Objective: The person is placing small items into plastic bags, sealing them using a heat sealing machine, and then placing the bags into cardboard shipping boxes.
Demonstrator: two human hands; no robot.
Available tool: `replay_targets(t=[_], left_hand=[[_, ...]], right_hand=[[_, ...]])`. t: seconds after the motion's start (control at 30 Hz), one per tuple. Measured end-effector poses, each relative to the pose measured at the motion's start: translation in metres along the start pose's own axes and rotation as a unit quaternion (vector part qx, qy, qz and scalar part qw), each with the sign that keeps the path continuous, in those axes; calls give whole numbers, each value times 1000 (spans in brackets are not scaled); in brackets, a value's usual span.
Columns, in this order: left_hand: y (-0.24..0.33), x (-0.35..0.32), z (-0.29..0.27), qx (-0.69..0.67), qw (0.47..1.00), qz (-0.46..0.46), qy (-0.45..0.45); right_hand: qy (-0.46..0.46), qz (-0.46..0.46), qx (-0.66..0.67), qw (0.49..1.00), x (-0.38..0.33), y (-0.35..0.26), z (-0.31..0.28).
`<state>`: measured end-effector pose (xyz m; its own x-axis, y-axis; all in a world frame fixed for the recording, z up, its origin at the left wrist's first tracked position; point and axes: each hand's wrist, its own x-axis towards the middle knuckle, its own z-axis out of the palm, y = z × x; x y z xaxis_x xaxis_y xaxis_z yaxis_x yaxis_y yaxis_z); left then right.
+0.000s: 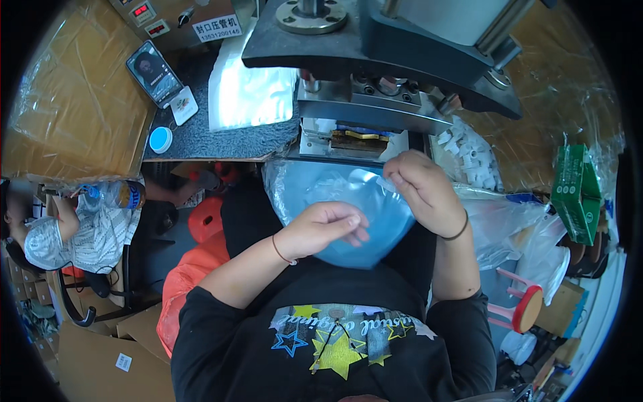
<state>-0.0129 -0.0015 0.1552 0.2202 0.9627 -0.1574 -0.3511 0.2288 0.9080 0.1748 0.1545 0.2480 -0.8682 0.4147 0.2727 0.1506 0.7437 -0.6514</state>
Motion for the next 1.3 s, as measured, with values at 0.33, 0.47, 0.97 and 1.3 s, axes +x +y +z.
replay_targets(t=[0.33, 0.47, 0.97, 1.3], left_hand=[[17, 34, -24, -90, 991, -95, 32], [19, 45, -32, -143, 986, -72, 50], [32, -29, -95, 693, 626, 191, 302], [36, -17, -17, 282, 938, 51, 196]], right_hand=[[38, 219, -394, 892, -41, 98, -33], [95, 210, -326, 917, -44, 112, -19], [273, 142, -230, 923, -55, 67, -13], [181, 60, 134, 972, 6, -21, 26]])
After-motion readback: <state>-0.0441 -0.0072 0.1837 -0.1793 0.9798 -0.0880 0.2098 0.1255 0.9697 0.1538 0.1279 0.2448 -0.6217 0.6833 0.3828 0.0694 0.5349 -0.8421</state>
